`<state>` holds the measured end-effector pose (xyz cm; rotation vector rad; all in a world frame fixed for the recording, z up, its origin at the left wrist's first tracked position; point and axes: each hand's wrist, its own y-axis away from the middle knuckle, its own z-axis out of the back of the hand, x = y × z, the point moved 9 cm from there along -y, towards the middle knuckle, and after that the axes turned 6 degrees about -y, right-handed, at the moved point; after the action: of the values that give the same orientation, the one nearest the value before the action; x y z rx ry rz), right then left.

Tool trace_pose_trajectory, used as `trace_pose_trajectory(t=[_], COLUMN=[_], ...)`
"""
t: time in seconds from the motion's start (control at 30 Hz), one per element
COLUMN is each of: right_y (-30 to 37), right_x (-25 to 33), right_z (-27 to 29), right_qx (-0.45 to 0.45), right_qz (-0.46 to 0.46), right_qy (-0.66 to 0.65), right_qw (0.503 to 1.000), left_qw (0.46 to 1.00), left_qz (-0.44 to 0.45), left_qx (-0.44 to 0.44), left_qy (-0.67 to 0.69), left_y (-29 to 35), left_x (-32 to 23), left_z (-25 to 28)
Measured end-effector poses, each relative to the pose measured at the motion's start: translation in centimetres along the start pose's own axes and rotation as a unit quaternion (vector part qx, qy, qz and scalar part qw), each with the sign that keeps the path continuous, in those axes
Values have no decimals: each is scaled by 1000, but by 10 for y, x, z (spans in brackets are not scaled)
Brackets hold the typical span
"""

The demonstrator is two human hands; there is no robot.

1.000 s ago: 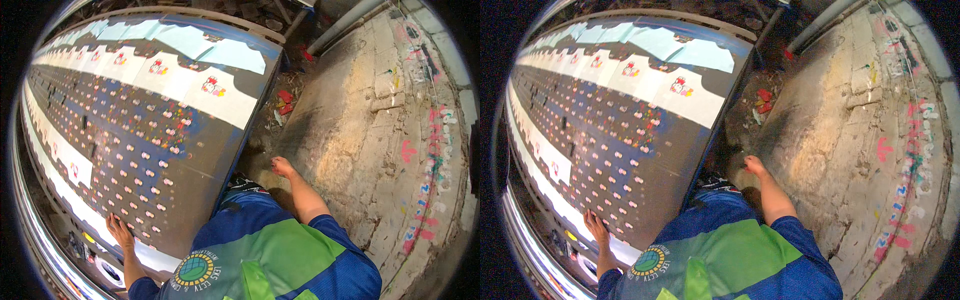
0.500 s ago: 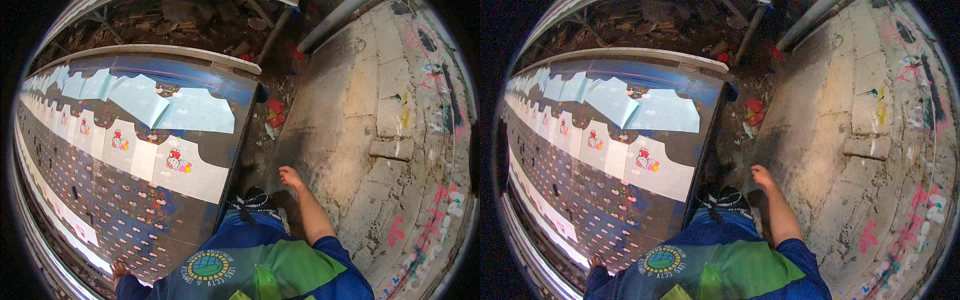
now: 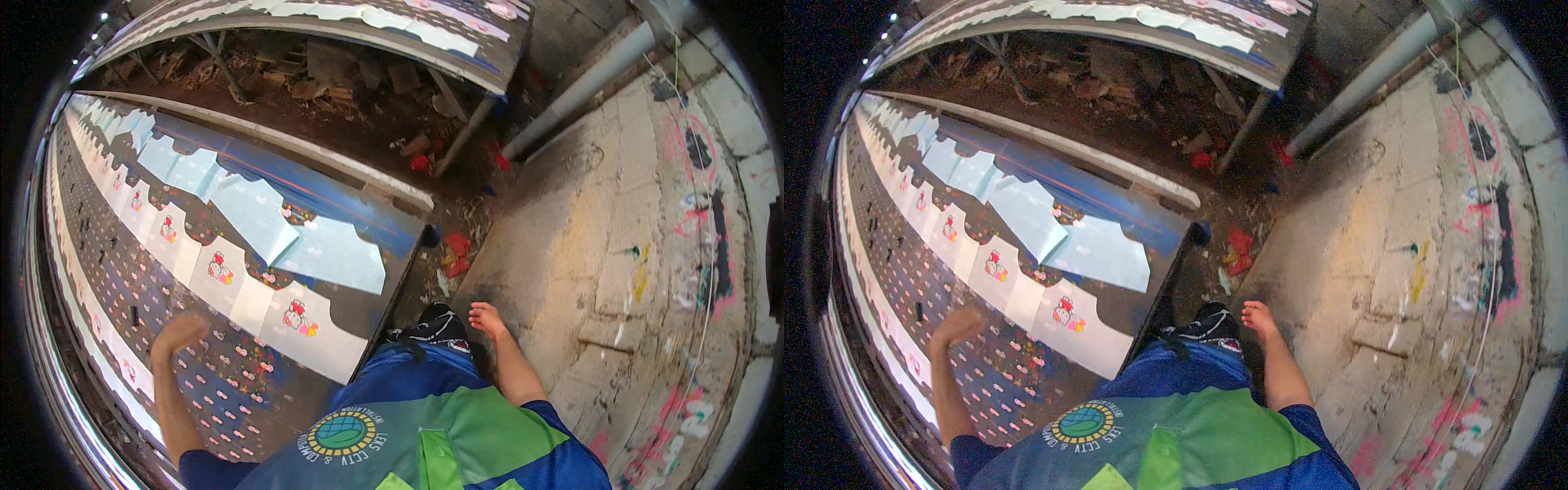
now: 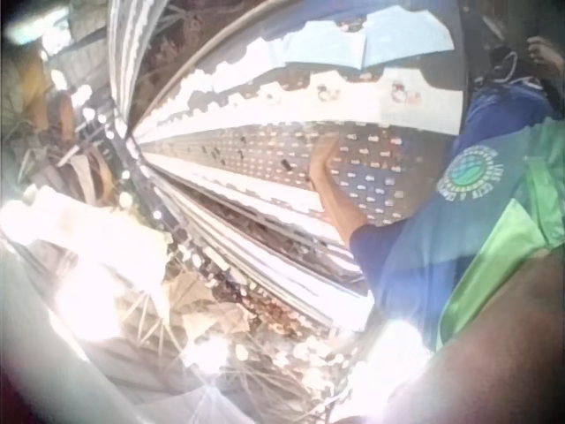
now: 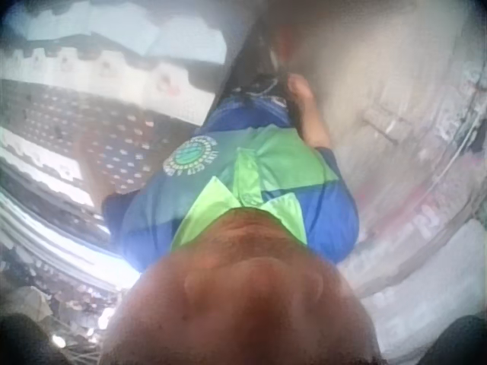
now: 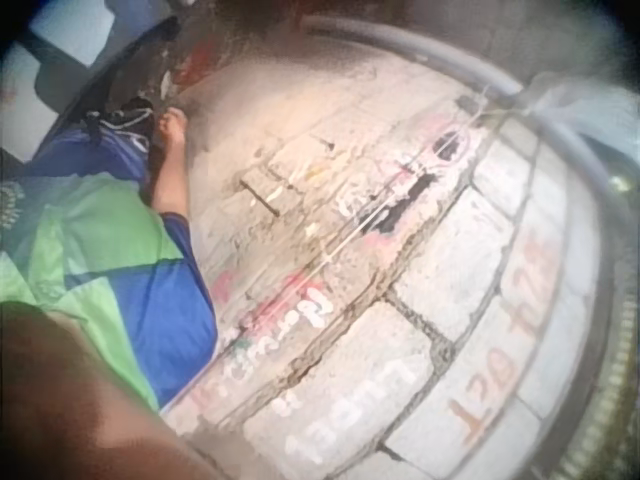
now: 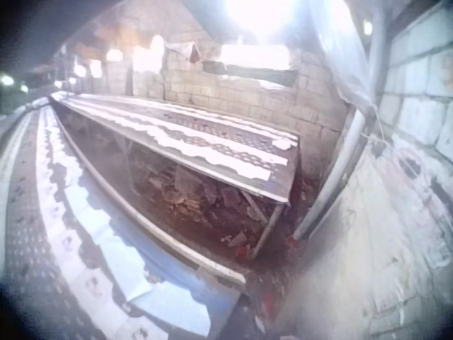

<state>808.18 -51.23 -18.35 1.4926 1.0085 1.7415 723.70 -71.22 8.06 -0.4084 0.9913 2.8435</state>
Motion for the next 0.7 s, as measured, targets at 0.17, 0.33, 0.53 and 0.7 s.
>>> trace_pose_trajectory(t=[0.17,0.33,0.53,0.7], right_y=[-35,-120,-164,-166], right_x=[115,245,408,502], right_z=[10,-4,-62,-90], right_qx=[40,109,216,308], right_qz=[16,85,160,197], right_qy=[15,-1,198,264], right_qw=[999,990,943,893], left_qw=[903,842,740,817], left_qz=[23,-37,148,298], left_qx=[-416,-488,-575,-469], left_qy=[107,226,316,152], left_y=[-137,-273,-399,-440], left_x=[-237,-373,-361,-361], left_z=[161,213,228,215])
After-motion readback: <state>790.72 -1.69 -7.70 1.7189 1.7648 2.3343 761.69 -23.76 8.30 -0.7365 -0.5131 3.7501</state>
